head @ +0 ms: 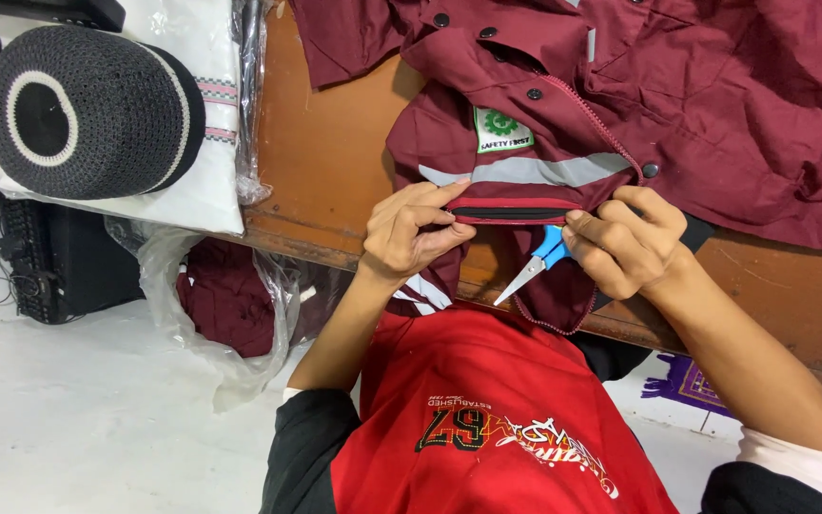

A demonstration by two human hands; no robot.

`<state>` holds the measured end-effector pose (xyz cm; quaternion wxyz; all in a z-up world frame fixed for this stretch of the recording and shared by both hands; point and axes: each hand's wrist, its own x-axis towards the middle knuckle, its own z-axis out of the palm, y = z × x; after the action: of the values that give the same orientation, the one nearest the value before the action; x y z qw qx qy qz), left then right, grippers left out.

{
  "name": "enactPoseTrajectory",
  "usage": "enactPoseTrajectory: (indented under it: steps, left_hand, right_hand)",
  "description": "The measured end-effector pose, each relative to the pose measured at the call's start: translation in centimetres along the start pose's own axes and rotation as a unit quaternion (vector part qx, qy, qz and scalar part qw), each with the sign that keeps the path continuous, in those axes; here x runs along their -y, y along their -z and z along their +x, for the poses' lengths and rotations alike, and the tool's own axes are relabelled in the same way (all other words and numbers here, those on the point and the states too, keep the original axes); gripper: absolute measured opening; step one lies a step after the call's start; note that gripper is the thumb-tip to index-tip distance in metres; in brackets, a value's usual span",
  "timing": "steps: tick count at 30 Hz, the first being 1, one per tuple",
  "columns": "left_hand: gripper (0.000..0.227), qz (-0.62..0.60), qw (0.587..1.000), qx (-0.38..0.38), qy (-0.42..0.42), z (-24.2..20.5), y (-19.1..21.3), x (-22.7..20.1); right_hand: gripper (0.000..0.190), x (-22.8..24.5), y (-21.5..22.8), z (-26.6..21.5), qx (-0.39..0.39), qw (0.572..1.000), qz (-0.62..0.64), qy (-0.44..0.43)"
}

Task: Trimming loose threads from a maroon jacket using scissors on a workbench

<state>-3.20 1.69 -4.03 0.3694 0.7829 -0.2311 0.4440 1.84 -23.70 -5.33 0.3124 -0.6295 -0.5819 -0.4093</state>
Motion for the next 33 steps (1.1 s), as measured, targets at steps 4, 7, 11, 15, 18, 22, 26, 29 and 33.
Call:
enactPoseTrajectory:
  steps: [4,7,11,15,18,22,26,29,33]
  left_hand:
    - [0.025,-0.05,0.999,0.009,0.014,1.1,0.2,-0.2]
    - [0.02,-0.101,0.993,0.011,0.063,0.6,-0.1,0.1]
    - [0.018,-0.171,0.975,0.059,0.127,1.5,1.2,-0.1]
    - [0.017,-0.15,0.957,0.12,0.216,2.8,1.8,-0.5]
    - [0.011,-0.125,0.946,0.156,0.253,3.5,1.9,-0.8]
    - [0.004,-0.148,0.917,0.165,0.331,4.0,1.8,-1.3]
    - [0.005,-0.178,0.901,0.164,0.359,4.0,1.5,-1.5]
    - [0.009,-0.209,0.882,0.17,0.387,3.4,1.1,-0.9]
    - [0.019,-0.242,0.851,0.188,0.428,2.5,0.8,-0.1]
  right_hand:
    - [0.036,-0.3,0.4,0.0,-0.001,1.0,0.019,-0.011]
    - [0.036,-0.6,0.5,0.2,-0.013,0.999,0.012,-0.03]
    - [0.032,-1.3,0.7,1.2,-0.015,0.999,0.015,-0.036]
    - [0.025,-1.1,0.9,2.9,0.014,0.995,0.051,-0.08]
    - [0.021,-0.5,0.6,2.8,0.009,0.989,0.071,-0.126]
    - [0.024,-0.1,0.4,4.2,-0.009,0.961,0.081,-0.263]
    - [0.028,0.1,0.2,4.7,0.008,0.929,0.114,-0.352]
    - [0.034,0.4,-0.3,3.0,0.017,0.895,0.158,-0.416]
    - [0.021,0.5,-0.3,3.0,-0.013,0.792,0.244,-0.56]
